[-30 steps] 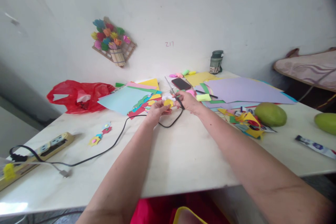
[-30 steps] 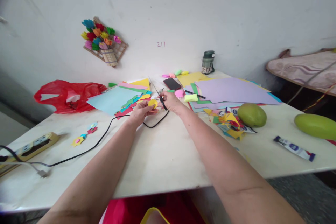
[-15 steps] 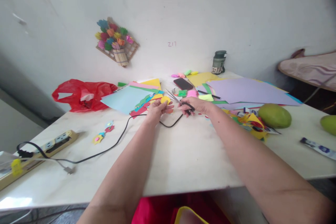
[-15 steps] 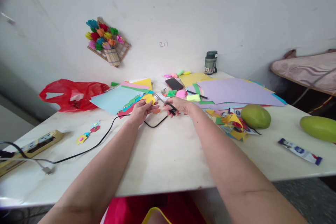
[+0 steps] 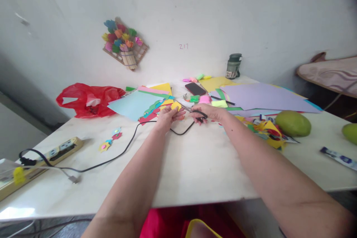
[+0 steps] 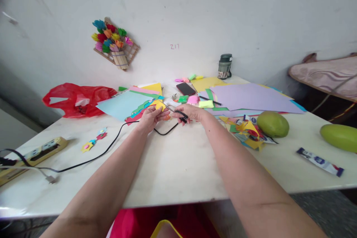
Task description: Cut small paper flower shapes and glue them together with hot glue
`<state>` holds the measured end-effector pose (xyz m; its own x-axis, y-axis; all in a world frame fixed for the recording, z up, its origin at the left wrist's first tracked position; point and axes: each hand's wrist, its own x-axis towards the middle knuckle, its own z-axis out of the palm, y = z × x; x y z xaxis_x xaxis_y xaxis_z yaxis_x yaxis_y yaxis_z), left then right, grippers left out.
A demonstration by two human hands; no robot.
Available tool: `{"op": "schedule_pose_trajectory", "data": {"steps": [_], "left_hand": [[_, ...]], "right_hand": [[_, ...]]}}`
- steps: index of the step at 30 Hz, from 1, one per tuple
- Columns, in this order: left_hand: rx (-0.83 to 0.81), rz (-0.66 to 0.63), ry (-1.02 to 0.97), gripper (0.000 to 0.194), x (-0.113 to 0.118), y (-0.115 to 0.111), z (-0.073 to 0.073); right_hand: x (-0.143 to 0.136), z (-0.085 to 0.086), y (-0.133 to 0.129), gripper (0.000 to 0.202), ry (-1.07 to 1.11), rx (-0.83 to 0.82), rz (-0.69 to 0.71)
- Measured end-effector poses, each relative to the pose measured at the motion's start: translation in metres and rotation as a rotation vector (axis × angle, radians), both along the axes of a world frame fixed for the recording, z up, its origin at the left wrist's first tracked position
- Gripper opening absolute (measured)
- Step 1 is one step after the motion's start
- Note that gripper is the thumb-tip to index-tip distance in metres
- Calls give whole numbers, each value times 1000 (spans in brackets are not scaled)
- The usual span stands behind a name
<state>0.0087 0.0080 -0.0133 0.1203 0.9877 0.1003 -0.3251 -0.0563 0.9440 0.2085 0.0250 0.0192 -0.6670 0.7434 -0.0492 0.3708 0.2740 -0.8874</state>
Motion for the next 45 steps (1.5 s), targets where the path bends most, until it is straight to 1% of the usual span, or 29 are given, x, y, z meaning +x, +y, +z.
{"op": "schedule_pose_trajectory", "data": {"steps": [22,29,35,41,45], "left_hand": [[6,-22,-22,23,-1,1,-2],[16,-29,-1,26,-2,3,-4],[14,-24,-9,26,-2,2,-3],[16,-33,-16,24,-1,1,-2],[12,-23,-4,24,-1,1,-2]], "right_hand": [[-6,-3,-1,30,-39,45,-33],[-7,-3,0,30,-50,56,-33],[-6,-3,0,29,-16,-5,-39],[-6,-2,-3,21,-24,2,-57],[-7,-2,-3,19,-32,2,-59]]}}
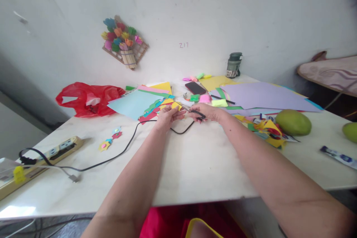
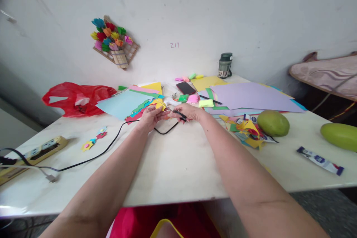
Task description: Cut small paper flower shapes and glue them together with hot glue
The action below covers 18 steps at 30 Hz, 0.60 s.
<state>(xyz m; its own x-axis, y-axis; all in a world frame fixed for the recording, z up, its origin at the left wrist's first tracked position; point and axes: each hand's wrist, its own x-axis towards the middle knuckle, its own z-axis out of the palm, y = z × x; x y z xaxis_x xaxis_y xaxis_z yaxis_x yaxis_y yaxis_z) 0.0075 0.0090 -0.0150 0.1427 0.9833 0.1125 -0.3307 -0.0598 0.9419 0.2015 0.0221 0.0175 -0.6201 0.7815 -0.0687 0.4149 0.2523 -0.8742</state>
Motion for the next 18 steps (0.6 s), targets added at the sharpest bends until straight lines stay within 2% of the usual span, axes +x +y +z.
{"op": "schedule_pose_trajectory", "data": {"steps": [18], "left_hand": [[4,7,-31,21,1,-1,1]], "right_hand": [[1,-3,4,19,10,10,9]]}}
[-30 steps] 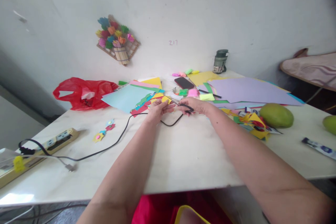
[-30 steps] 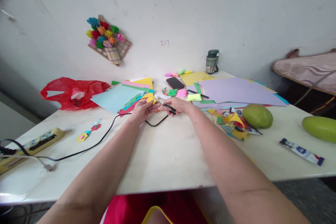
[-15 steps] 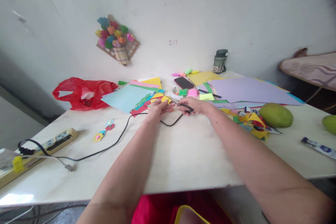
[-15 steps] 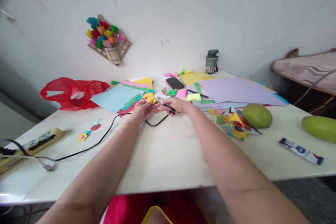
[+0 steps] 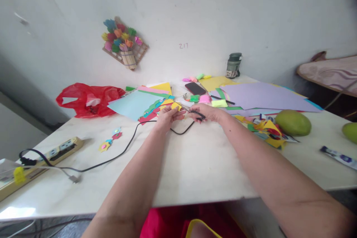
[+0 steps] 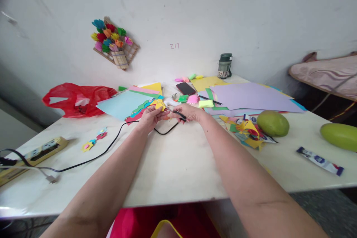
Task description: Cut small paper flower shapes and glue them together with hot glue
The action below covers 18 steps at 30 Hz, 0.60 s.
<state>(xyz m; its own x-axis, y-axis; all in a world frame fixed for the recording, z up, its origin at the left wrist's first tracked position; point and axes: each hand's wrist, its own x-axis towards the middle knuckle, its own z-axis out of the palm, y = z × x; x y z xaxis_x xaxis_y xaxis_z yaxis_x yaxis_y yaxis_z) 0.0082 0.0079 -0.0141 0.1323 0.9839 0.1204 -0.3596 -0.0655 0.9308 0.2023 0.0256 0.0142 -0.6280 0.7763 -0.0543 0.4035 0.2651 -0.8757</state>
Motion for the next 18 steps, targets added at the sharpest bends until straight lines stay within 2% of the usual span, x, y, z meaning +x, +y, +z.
{"op": "schedule_pose_trajectory", "data": {"steps": [18], "left_hand": [[9,-12,-6,18,0,0,0]], "right_hand": [[-1,2,-2,17,44,-44,-14]]}}
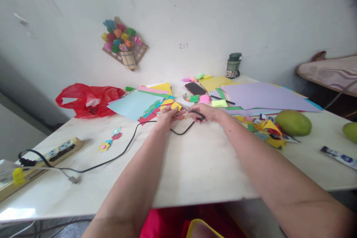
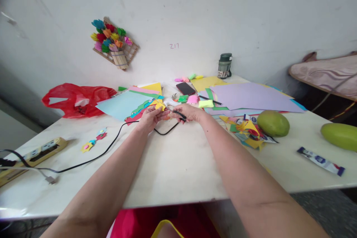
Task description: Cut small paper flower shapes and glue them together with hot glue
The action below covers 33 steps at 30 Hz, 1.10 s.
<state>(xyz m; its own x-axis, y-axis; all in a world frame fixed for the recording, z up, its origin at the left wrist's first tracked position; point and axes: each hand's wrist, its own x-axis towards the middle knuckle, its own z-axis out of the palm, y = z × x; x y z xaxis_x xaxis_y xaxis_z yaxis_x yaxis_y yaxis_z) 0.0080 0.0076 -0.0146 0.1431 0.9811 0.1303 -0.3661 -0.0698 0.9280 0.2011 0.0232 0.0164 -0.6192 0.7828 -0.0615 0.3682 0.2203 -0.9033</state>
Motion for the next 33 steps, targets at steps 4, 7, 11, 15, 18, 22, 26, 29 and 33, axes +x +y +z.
{"op": "schedule_pose_trajectory", "data": {"steps": [4,7,11,15,18,22,26,29,33], "left_hand": [[-5,4,9,19,0,0,0],[-5,-4,0,18,0,0,0],[-6,-5,-12,16,0,0,0],[-12,-3,-8,17,0,0,1],[-16,-2,-4,18,0,0,1],[-21,1,0,19,-1,0,0],[-20,6,19,21,-1,1,1],[11,7,45,23,-3,0,2],[51,-15,81,22,-5,1,0]], "right_hand": [[0,0,0,18,21,-16,15],[1,0,0,19,34,-21,19],[1,-3,3,19,40,-22,8],[1,-4,4,18,19,-10,0],[1,-4,3,17,5,9,4],[0,-2,1,19,5,2,-4],[0,1,-1,22,-29,33,-19],[2,1,-1,23,-51,74,2],[3,-2,1,24,-44,81,16]]}}
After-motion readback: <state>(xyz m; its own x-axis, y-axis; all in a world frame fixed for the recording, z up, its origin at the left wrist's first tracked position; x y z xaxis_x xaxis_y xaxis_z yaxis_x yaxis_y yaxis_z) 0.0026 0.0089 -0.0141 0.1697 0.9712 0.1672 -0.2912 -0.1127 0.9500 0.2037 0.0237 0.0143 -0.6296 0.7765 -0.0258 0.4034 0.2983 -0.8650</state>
